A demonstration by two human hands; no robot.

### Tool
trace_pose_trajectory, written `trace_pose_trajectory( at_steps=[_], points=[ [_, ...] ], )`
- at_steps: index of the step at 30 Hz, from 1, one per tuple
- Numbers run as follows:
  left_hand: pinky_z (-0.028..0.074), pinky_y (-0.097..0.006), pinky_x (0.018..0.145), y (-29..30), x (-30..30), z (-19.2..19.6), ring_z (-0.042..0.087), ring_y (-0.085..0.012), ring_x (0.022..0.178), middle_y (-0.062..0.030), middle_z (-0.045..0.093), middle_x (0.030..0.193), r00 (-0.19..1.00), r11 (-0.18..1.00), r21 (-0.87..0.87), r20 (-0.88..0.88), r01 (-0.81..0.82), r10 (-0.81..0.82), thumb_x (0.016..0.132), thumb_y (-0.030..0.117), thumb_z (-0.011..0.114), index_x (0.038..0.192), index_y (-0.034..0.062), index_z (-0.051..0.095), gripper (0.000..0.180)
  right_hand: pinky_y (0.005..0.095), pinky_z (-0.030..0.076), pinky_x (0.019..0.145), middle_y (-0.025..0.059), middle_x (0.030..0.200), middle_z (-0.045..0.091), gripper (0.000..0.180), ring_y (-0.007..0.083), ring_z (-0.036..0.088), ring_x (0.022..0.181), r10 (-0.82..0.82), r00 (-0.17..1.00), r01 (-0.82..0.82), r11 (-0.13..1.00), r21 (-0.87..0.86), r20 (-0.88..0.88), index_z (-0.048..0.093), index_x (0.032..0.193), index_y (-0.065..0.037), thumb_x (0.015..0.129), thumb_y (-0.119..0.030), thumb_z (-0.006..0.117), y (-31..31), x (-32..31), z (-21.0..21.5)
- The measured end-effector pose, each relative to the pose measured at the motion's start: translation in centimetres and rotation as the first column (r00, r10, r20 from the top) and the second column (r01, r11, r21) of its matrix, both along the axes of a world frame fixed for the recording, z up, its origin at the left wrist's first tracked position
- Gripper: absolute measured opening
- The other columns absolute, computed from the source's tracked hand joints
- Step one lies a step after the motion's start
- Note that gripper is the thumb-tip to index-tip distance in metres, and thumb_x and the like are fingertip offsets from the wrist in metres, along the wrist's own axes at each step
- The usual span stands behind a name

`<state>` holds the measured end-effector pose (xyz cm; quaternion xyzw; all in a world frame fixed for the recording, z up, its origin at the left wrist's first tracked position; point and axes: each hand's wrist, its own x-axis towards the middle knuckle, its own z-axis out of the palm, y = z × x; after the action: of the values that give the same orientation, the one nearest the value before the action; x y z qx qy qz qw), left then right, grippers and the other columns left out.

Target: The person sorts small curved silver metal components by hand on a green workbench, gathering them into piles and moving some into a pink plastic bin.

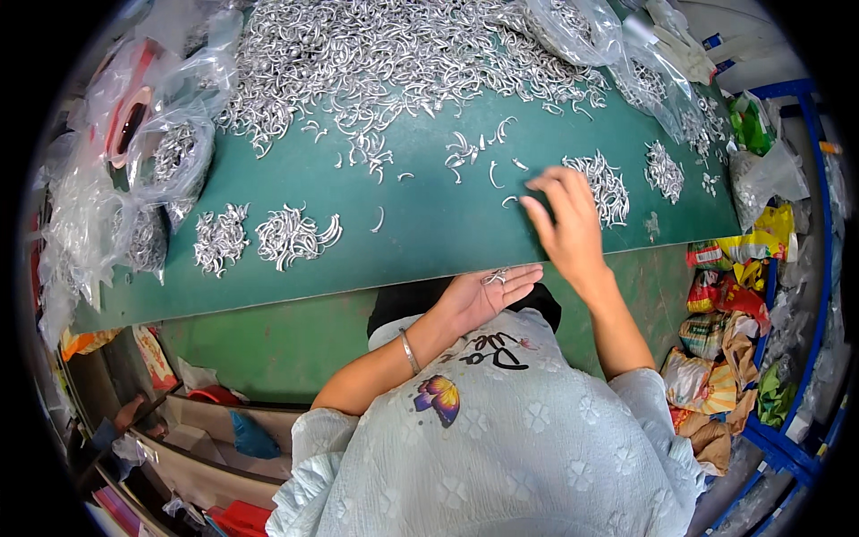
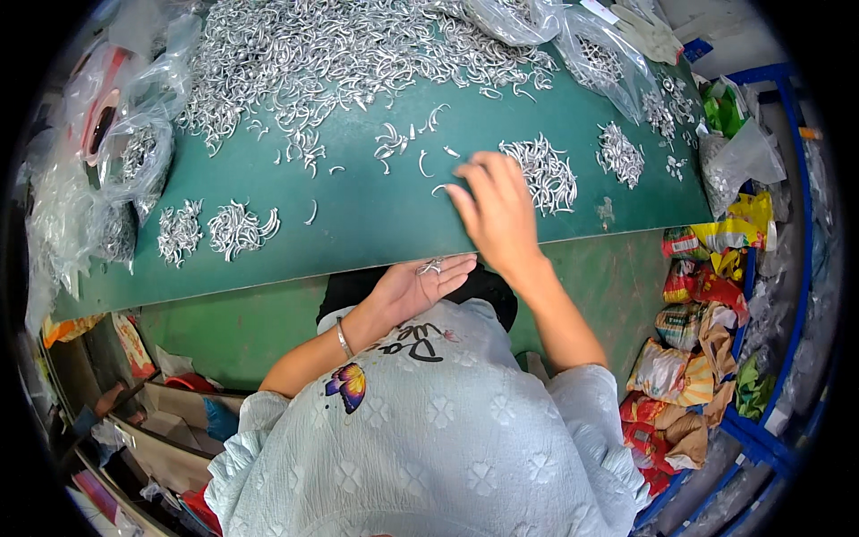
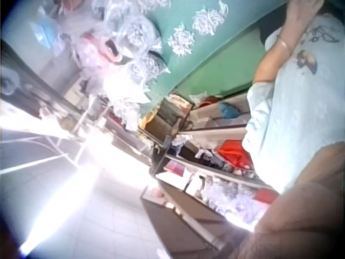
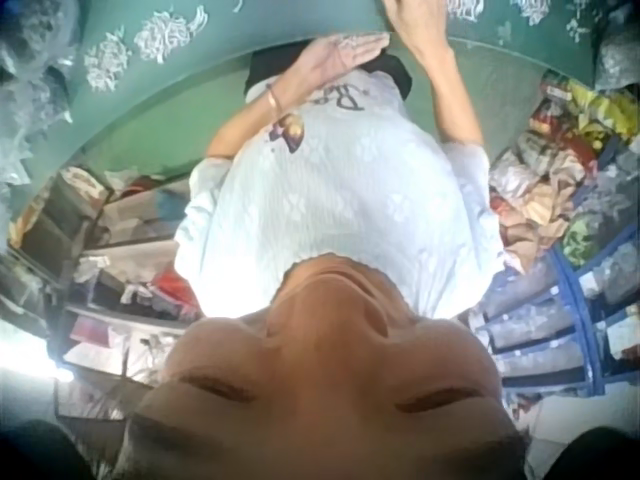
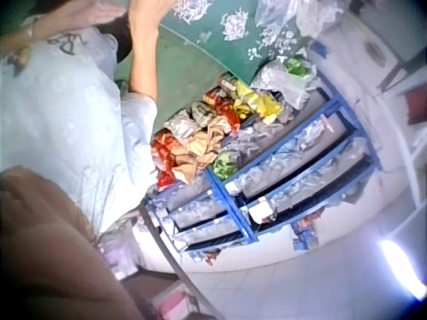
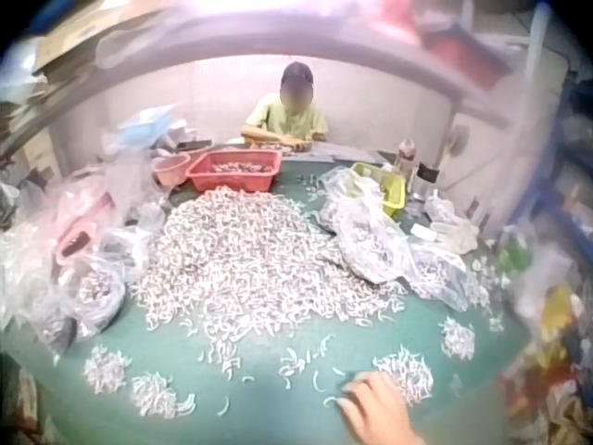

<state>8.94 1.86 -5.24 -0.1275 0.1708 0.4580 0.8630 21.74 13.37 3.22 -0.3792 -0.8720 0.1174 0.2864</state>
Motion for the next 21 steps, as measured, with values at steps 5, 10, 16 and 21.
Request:
trace_pose_trajectory(
  at_steps=[5,10,16,21],
  points=[
    [0.044,-0.042,0.107,0.1,-0.3,0.4,0.051,-0.0343,0.128,-0.0268,0.047,0.139,0.994,1.000,-0.006,-0.105,0.024,-0.024,0.101,0.016,0.046,0.134,-0.0090,0.042,0.042,0.0394,0.040,0.076,0.0129,0.089,0.052,0.017,0.0324,0.050,0.086,0.001,0.979,-0.004,1.000,0.013,0.203,0.059,0.090,-0.003,0.080,-0.011,0.070,0.6,-4.4,-1.1],
    [0.040,-0.047,0.111,-0.9,-1.4,0.8,0.047,-0.0378,0.130,-0.0268,0.048,0.136,0.987,0.985,-0.160,0.136,-0.065,0.087,0.104,0.021,0.036,0.132,-0.0108,0.041,0.043,0.0386,0.040,0.076,0.0119,0.091,0.051,0.013,0.0313,0.049,0.086,0.368,0.898,-0.314,0.920,-0.235,0.242,0.058,0.091,-0.004,0.081,-0.008,0.066,-2.2,-2.7,0.9],
    [0.044,-0.045,0.107,-1.6,-1.8,-1.1,0.048,-0.0358,0.130,-0.0285,0.044,0.141,0.915,0.992,0.062,0.396,-0.106,0.073,0.104,0.025,0.032,0.137,-0.0129,0.038,0.050,0.0406,0.041,0.084,0.0115,0.105,0.054,0.021,0.0319,0.050,0.098,0.225,0.968,-0.209,0.968,-0.137,0.113,0.057,0.098,-0.005,0.080,-0.005,0.067,5.1,-3.3,1.2],
    [0.045,-0.043,0.107,-1.3,-1.9,-1.8,0.047,-0.0342,0.131,-0.0282,0.043,0.142,0.907,0.991,0.111,0.421,-0.072,0.019,0.105,0.027,0.029,0.139,-0.0125,0.036,0.053,0.0454,0.046,0.078,0.0138,0.099,0.052,0.018,0.0387,0.055,0.093,0.149,0.982,-0.125,0.974,-0.187,0.117,0.054,0.097,-0.005,0.085,-0.009,0.066,8.5,-3.1,-0.9]
  ],
)
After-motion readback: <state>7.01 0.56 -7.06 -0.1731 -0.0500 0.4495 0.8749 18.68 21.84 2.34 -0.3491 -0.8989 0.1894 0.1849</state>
